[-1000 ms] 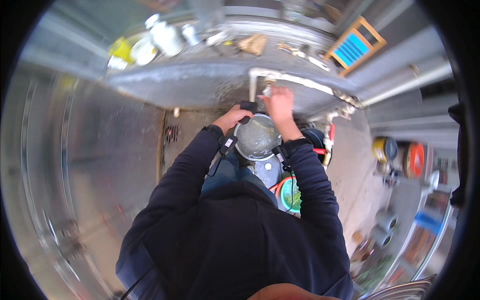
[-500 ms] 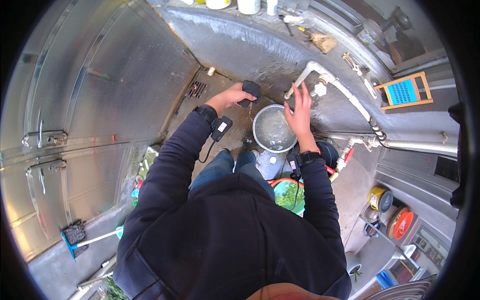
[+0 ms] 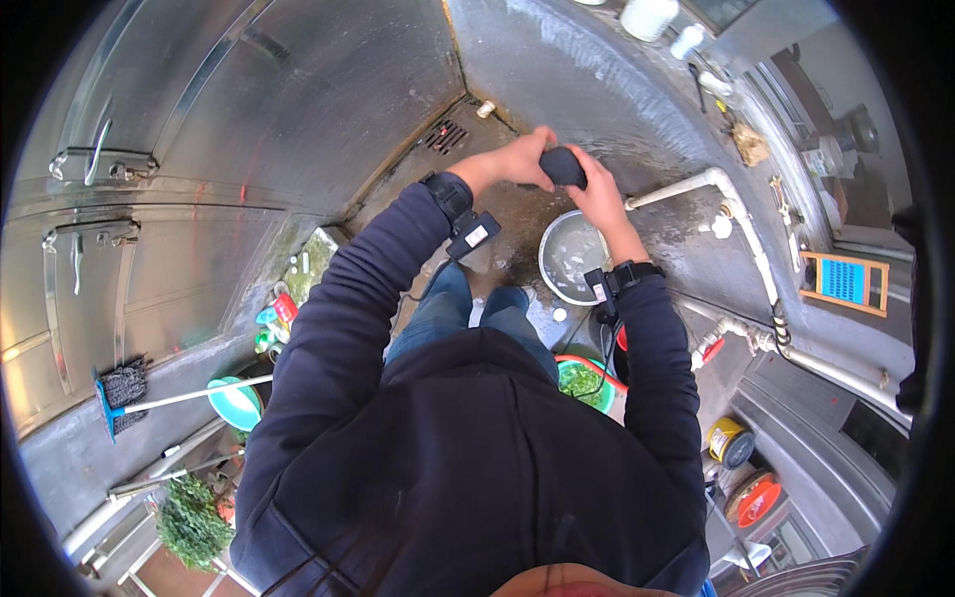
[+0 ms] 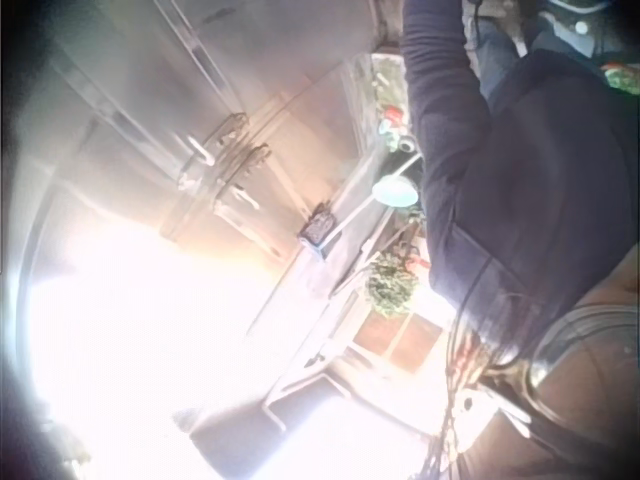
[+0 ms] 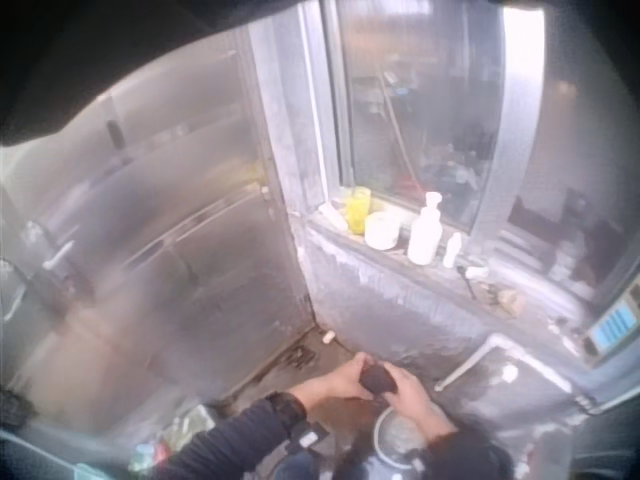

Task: The person washes a dark cloth at an outdoor tap, repeatedly soaking and wringing it. They then walk back inside and wipe a wooden table with the damp cloth.

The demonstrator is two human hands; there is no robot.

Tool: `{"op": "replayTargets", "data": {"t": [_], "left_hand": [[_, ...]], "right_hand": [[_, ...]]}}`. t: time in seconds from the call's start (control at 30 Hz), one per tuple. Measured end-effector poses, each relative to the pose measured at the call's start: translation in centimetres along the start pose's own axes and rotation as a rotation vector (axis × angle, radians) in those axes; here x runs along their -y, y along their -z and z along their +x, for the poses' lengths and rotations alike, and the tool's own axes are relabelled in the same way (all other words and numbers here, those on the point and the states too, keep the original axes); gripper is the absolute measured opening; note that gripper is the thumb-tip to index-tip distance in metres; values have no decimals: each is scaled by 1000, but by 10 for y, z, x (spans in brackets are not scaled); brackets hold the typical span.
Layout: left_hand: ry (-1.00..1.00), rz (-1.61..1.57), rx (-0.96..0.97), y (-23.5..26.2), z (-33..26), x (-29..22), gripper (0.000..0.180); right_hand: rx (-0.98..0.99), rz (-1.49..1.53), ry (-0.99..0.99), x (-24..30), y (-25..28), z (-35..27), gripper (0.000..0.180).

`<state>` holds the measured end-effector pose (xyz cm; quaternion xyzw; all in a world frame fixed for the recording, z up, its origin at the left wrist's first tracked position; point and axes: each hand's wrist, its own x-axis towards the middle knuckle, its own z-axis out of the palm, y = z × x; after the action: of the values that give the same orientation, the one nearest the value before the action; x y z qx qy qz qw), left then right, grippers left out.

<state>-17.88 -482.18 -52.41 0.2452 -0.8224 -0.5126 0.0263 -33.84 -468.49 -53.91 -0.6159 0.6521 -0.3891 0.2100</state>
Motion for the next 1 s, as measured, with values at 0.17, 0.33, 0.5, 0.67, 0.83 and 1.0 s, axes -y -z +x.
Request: {"op": "replayTargets", "data": {"t": [0.17,0.33,0.5,0.67,0.83,1.0], "left_hand": [[-250,245,-128,67,-27,35,76],[-267,124,-203,127,-48,64,81],[-141,-80,-356,184,-65,97,87],[-57,-628,-232,224,-85,129,70],[110,-751,-295,252,-92,154,51],[232,-479,-349,291,-83,172,47]], "right_hand": [[-86,-69,-32,38,-43,54,51],[-173,-7,-52,93,-84,117,43],[-195,-48,-49,134,-135,180,48],[113,-289,-187,146,-192,222,61],[410,-173,-231,130,-226,263,70],[381,-129,11,131,-221,297,73]]}}
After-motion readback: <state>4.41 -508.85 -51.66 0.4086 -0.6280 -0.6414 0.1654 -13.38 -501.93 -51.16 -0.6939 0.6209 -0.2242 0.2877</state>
